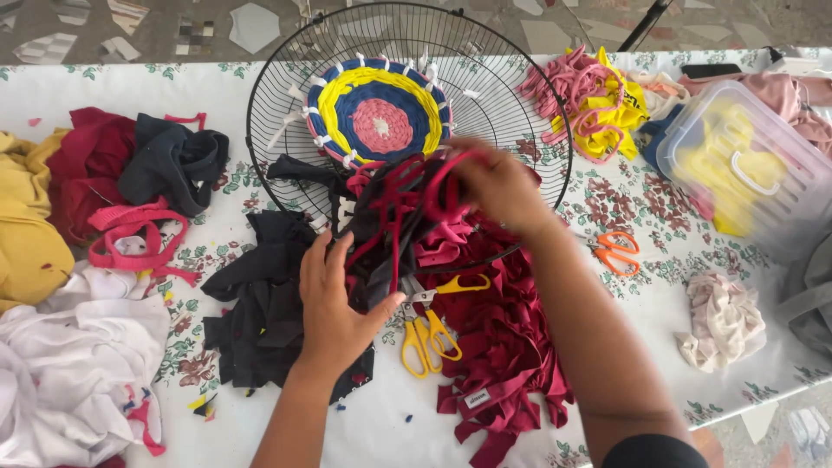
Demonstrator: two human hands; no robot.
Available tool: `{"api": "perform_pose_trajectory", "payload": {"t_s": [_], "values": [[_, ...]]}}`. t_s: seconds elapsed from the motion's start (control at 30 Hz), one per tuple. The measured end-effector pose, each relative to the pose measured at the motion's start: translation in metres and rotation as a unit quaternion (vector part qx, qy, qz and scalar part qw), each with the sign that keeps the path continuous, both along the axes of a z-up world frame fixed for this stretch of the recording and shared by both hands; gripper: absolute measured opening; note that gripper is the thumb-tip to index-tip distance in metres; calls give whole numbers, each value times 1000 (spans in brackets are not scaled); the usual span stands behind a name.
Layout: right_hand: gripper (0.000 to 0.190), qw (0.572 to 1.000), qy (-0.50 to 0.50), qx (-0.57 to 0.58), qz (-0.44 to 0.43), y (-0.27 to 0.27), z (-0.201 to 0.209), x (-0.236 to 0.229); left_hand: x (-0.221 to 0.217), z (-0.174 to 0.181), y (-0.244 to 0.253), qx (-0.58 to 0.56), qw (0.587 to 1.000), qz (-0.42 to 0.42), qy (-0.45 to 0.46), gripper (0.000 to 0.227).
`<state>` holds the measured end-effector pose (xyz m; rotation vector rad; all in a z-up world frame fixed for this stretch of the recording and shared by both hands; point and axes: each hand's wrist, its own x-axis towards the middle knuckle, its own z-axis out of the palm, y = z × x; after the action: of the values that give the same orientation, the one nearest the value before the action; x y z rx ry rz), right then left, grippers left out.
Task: Knotting strips of colorful fabric scraps onto a circular metal fan guard to create a handmade rug.
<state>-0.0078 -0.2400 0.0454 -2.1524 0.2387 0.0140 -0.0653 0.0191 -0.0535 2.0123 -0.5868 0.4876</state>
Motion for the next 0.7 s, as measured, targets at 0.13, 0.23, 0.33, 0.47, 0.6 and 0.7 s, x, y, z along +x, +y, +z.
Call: {"api": "perform_pose_trajectory", "payload": {"t_s": [0.13,0.23,0.33,0.47,0.6,0.7], "values": [[13,970,-114,127,-173,-99,-17,38,-5,-31,7,167,984,54,-18,104],[11,865,-173,354,-309,-153,-39,68,2,-45,10,226,973,40,28,90],[9,845,-236,228,-422,-177,-97,79,3,-65,11,165,981,74,-68,69],[22,916,-203,-43,-345,-194,-156,84,11,-46,14,7,994,100,-49,64],[61,953,-35,-287,93,-105,-82,42,9,-30,20,-104,990,88,25,37],[76,936,-86,-284,190,-32,-15,0,6,-33,21,-214,963,71,151,44]]}}
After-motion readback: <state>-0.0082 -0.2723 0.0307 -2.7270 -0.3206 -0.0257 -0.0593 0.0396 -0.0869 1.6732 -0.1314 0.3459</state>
